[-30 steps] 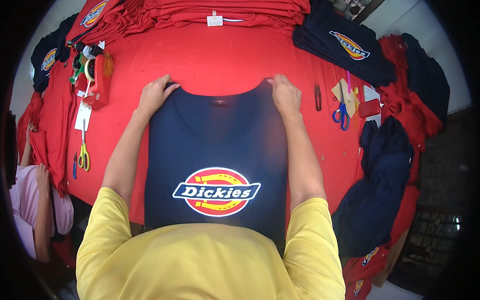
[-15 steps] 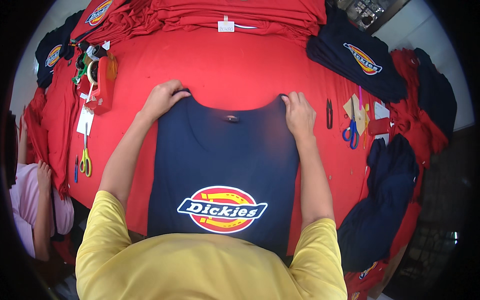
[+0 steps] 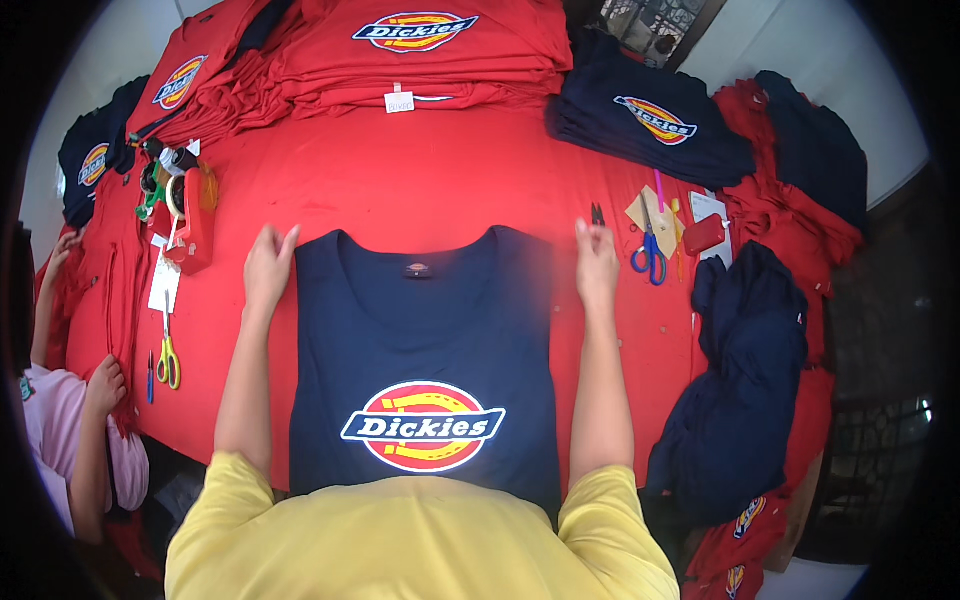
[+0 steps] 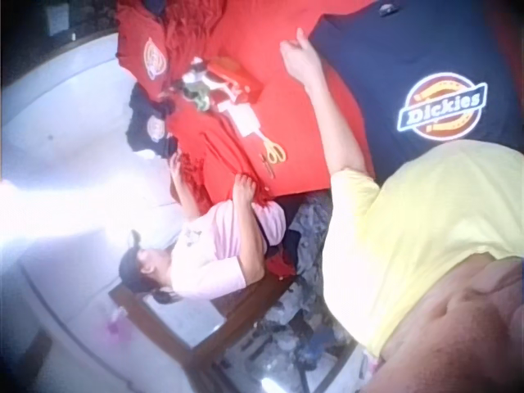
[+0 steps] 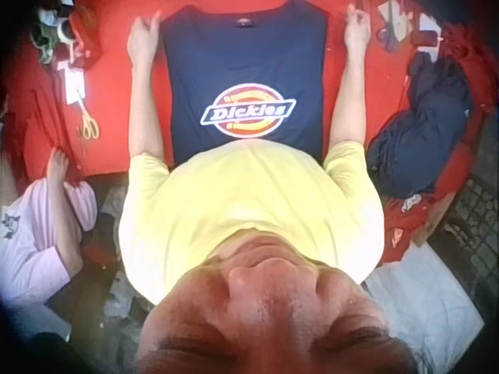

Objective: The person picks up navy tank tops from a table, turns them over to check the labels and fabric, uses a small tool to trim excess threads from the necklines, and refolds them before placing them back on the table.

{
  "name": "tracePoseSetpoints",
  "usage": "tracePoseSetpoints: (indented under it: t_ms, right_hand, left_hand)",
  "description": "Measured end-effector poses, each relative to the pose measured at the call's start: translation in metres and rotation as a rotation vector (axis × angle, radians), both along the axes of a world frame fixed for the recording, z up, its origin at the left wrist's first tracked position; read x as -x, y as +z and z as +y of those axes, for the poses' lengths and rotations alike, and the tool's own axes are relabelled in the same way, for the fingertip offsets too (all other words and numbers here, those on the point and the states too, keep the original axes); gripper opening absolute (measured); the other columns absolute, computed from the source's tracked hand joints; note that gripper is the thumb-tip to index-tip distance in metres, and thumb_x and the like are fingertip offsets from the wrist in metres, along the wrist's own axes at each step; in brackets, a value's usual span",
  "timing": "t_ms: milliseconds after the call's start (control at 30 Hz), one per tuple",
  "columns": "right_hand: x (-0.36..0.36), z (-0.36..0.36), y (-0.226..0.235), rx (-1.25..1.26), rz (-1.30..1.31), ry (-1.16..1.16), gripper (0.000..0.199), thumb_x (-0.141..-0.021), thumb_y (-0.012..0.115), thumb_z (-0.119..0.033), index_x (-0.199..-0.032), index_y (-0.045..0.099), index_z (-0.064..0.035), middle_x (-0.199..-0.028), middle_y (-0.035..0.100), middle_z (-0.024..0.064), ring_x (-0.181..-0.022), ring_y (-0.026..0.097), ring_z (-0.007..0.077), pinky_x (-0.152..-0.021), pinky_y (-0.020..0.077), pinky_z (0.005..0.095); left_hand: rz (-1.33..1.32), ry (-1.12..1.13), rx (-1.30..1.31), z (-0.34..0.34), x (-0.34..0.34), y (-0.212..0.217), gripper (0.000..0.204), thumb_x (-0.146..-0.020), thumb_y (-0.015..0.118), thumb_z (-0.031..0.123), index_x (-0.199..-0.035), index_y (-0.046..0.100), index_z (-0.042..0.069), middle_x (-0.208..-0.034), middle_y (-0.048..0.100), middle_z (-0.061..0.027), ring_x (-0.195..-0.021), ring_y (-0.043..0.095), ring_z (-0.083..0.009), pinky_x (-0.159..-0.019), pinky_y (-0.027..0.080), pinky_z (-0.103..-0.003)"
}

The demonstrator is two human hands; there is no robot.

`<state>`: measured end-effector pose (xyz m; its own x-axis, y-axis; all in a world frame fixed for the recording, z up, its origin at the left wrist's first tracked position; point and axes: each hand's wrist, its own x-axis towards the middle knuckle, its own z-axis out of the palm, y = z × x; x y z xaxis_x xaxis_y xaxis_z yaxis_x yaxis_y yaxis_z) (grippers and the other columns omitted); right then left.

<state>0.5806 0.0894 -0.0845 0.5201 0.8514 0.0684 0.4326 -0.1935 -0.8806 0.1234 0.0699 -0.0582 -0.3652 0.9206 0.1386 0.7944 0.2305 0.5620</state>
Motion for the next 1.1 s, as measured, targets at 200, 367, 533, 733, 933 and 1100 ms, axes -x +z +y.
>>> tracePoseSetpoints:
  t_ms: [200,367,533,733,933,1100]
  right_hand:
    - [0.021,-0.038,-0.009,0.209,-0.185,0.246,0.04,-0.082,0.069,-0.039,-0.087,0.065,0.0004,-0.079,0.067,0.01,-0.071,0.063,0.0174,-0.068,0.0478,0.0326]
    - [0.015,-0.053,0.002,-0.072,0.849,0.501,0.041,-0.091,0.058,-0.035,-0.108,0.061,0.0018,-0.105,0.066,0.0137,-0.094,0.063,0.0244,-0.085,0.0494,0.037]
    - [0.053,-0.05,0.004,0.124,1.479,0.682,0.075,-0.098,0.029,-0.055,-0.138,0.035,0.0083,-0.136,0.046,0.0261,-0.125,0.049,0.0342,-0.104,0.0405,0.0436]
    - [0.034,0.028,-0.008,0.221,1.322,0.707,0.071,-0.099,0.031,-0.051,-0.134,0.039,0.01,-0.128,0.051,0.0291,-0.121,0.052,0.0364,-0.1,0.0449,0.044]
    - [0.045,0.004,0.004,0.195,0.936,0.614,0.049,-0.096,0.044,-0.031,-0.124,0.051,0.009,-0.121,0.058,0.0221,-0.11,0.059,0.0286,-0.097,0.0468,0.0393]
    - [0.125,-0.13,0.07,0.119,0.066,0.665,0.041,-0.089,0.06,-0.036,-0.067,0.054,-0.0017,-0.062,0.046,0.0012,-0.061,0.043,0.0118,-0.058,0.0382,0.0329]
  left_hand:
    - [0.079,-0.218,-0.187,-0.041,0.002,-0.026,0.033,-0.088,0.065,0.029,-0.074,0.052,0.001,-0.069,0.053,-0.0125,-0.066,0.054,-0.03,-0.06,0.044,-0.041]
    - [-0.503,-0.126,0.089,-0.052,-0.008,0.018,0.027,-0.089,0.063,0.026,-0.089,0.059,-0.001,-0.085,0.063,-0.0129,-0.08,0.061,-0.026,-0.07,0.049,-0.036]
    - [-1.394,-0.464,0.333,-0.052,-0.016,-0.009,0.042,-0.095,0.053,0.03,-0.115,0.057,-0.007,-0.108,0.065,-0.0153,-0.099,0.063,-0.0233,-0.088,0.052,-0.035]
    - [-1.847,-0.147,0.485,0.035,0.005,-0.011,0.045,-0.097,0.04,0.029,-0.118,0.055,-0.008,-0.112,0.064,-0.0193,-0.104,0.064,-0.0275,-0.09,0.053,-0.039]
    - [-1.768,-0.323,0.451,0.004,0.004,-0.003,0.042,-0.095,0.047,0.028,-0.119,0.057,-0.006,-0.112,0.064,-0.0183,-0.102,0.063,-0.0262,-0.09,0.051,-0.037]
    - [-1.295,-0.289,0.143,-0.12,-0.072,0.034,0.038,-0.094,0.055,0.028,-0.11,0.062,-0.006,-0.105,0.066,-0.0109,-0.097,0.062,-0.0173,-0.088,0.048,-0.031]
